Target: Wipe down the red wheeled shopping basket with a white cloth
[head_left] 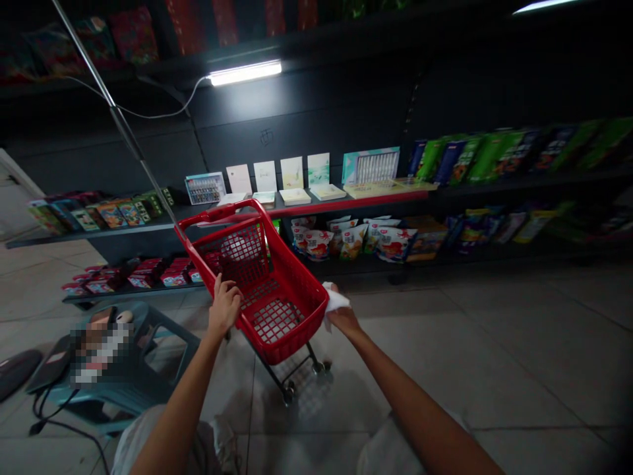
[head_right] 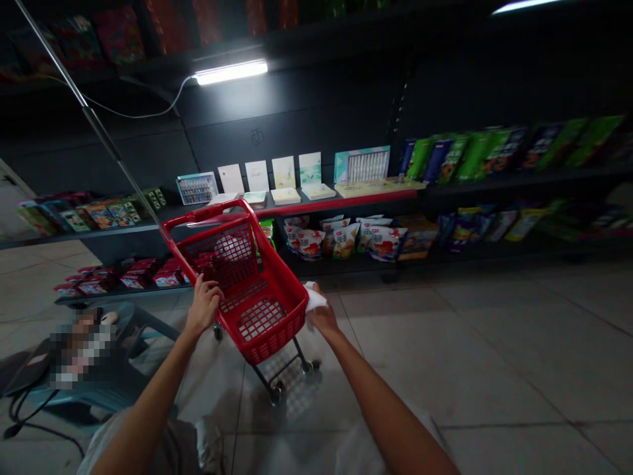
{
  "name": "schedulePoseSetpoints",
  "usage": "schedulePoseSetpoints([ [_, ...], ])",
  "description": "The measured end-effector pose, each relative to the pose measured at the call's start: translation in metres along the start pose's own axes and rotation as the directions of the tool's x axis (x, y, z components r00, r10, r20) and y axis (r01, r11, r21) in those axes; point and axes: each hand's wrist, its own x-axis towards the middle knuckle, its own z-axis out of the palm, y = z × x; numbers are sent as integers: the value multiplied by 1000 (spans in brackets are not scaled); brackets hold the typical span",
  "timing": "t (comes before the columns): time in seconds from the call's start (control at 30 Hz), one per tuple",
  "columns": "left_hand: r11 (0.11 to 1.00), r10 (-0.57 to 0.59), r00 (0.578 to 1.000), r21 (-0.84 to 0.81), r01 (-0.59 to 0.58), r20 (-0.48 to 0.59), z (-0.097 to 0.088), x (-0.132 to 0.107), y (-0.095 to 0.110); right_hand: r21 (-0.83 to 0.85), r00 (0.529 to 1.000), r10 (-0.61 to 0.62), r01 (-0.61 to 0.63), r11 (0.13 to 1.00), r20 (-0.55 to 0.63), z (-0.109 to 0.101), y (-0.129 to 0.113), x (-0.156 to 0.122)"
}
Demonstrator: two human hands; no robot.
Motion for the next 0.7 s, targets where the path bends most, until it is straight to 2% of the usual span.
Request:
schedulePoseSetpoints([
  [0.07, 995, -91, 993, 59, 87, 79, -4, 7, 8, -41, 999, 46, -45, 998, 20, 9, 1, -10],
  [0.13, 980, -183, 977, 94, 173, 107, -6, 14, 17, -121, 993, 121, -118, 986, 14, 16, 1, -18],
  [0.23, 945, -318, 945, 102, 311, 72, -5, 21, 32, -190, 984, 178, -170, 967, 22, 19, -6, -29],
  [0.3, 925, -370, 929, 105, 366, 24, -3, 23, 39, -129, 987, 160, -158, 979, 7, 20, -15, -39],
  [0.37, 918, -380, 925, 111, 379, -15, 0, 25, 42, -9, 983, 179, -180, 984, -35, 22, -27, -50],
  [0.43, 921, -369, 929, 122, 371, -35, 2, 27, 41, 88, 964, 253, -245, 965, -87, 27, -41, -63],
  [0.53, 924, -352, 936, 148, 353, -34, 3, 30, 36, 139, 939, 316, -298, 944, -134, 40, -61, -82],
  [0.7, 931, -317, 948, 180, 317, -30, 4, 31, 33, 230, 968, 246, -227, 946, -58, 76, -82, -117],
])
